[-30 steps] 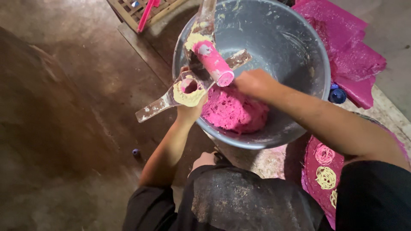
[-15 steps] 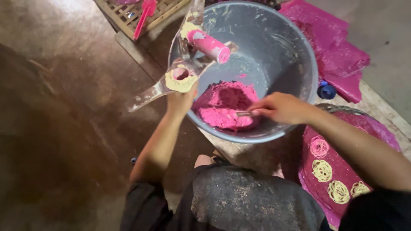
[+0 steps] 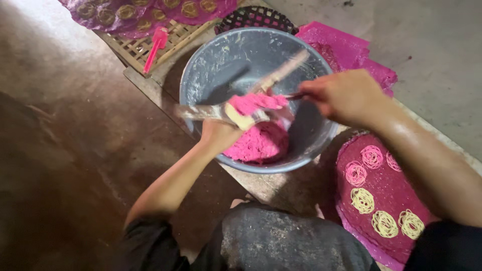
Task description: The person scoops pink dough from a metal bowl and loads it into a manual press. They then squeeze the press to extrude the dough into spiral shapes onto a pink tray. The person repeats this process to fill the tray with pink spirals.
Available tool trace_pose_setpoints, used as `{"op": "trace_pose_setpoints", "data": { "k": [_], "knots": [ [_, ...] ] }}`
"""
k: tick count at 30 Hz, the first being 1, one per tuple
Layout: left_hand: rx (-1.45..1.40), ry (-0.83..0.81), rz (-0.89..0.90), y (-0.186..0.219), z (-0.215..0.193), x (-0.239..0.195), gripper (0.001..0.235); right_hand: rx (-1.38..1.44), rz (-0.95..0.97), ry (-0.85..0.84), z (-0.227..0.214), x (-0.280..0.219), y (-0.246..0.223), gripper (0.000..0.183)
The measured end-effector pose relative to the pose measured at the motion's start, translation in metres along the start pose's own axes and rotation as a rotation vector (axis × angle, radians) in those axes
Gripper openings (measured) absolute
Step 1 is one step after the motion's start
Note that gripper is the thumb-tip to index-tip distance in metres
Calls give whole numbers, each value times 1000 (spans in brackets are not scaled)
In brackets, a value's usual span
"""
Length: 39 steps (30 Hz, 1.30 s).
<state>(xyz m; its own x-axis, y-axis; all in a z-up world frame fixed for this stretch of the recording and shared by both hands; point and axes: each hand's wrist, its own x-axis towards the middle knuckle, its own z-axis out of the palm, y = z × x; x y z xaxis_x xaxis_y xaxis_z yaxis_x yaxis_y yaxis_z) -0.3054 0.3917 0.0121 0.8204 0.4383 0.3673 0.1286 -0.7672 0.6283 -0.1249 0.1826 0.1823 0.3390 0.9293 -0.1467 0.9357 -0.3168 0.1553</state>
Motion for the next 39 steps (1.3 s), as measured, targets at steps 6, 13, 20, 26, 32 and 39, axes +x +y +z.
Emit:
{"op": "trace_pose_setpoints", "data": {
  "k": [6, 13, 20, 26, 32, 39],
  "knots": [
    [151, 202, 160, -19, -9, 10, 53, -189, -63, 77, -25, -1, -37, 22],
    [179, -140, -12, 5, 4, 9, 55, -348, -362, 464, 23, 7, -79, 28],
    [-129, 267, -58, -22, -5, 5, 56, 345, 116, 302, 25, -45, -33, 44],
    [335, 335, 32, -16, 11, 29, 66, 958, -36, 576, 127, 0, -91, 49],
    [338, 343, 95, -28, -3, 30, 66, 1055, -149, 384, 147, -19, -57, 44],
    [332, 251, 54, -4, 7, 39, 66, 960, -107, 529, 139, 3, -67, 44]
  ]
}}
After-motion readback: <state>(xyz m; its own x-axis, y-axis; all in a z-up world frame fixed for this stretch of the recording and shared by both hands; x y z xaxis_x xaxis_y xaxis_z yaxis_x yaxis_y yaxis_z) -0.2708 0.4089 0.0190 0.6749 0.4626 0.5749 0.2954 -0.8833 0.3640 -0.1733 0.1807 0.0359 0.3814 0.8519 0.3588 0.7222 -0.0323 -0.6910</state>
